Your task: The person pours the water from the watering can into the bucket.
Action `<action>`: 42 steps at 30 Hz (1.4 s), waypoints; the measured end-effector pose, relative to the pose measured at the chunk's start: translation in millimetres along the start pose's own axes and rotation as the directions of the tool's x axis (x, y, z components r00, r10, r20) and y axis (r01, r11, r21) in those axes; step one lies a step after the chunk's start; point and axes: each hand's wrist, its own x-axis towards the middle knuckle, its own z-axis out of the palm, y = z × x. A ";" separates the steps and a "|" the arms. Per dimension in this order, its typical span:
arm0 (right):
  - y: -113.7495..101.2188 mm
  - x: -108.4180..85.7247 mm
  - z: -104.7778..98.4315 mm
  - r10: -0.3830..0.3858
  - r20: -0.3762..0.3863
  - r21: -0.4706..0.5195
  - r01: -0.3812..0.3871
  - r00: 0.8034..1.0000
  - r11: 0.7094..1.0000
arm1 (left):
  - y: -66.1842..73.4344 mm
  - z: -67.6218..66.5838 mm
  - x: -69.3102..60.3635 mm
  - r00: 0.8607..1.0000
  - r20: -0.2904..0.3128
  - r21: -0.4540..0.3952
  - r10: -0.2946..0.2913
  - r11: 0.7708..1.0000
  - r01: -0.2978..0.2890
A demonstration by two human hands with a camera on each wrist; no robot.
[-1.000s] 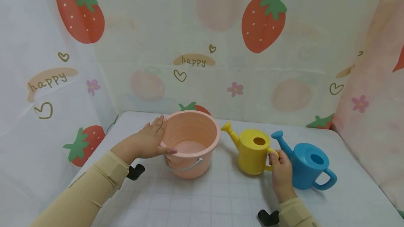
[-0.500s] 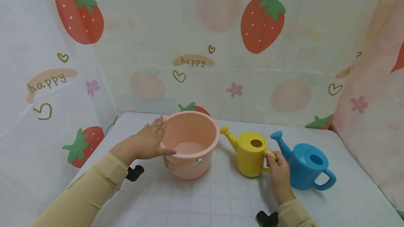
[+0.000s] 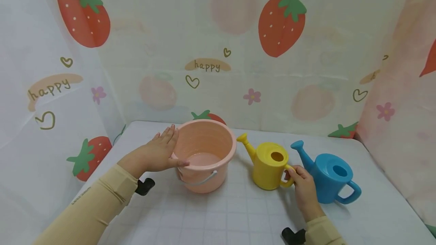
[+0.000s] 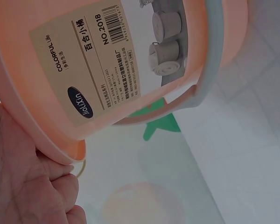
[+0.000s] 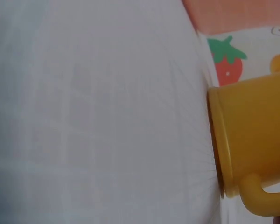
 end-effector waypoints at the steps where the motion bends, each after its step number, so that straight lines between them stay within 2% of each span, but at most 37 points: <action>1: 0.5 0.1 -0.4 -0.003 0.004 0.001 0.003 1.000 1.000 | -0.2 0.2 -0.3 1.000 -0.003 -0.003 0.000 1.000 0.000; 9: 3.9 2.0 -5.3 -0.024 0.075 0.014 0.023 0.997 1.000 | -2.2 2.4 -1.3 1.000 -0.010 -0.007 -0.009 1.000 0.009; 14: 2.2 2.3 -6.0 0.023 0.095 -0.008 -0.022 0.995 1.000 | -2.0 1.7 -1.5 1.000 -0.015 -0.008 -0.002 1.000 0.001; 18: -2.1 1.2 -4.9 0.056 0.083 -0.013 -0.055 0.995 0.998 | -1.3 0.8 -1.9 1.000 -0.014 0.000 -0.001 1.000 0.001; 27: -10.3 1.0 -6.7 0.057 0.019 -0.065 -0.055 0.998 0.996 | -0.4 0.8 -0.5 1.000 -0.017 -0.010 0.001 1.000 -0.001; 36: -27.3 -2.6 -8.0 0.013 -0.032 -0.084 -0.016 0.999 0.996 | -1.4 2.4 -0.7 1.000 -0.009 0.000 -0.004 1.000 0.004; 42: -30.5 1.2 -13.9 -0.059 -0.040 -0.059 0.057 0.997 0.997 | -0.8 1.5 -1.1 1.000 -0.014 -0.002 -0.004 1.000 0.004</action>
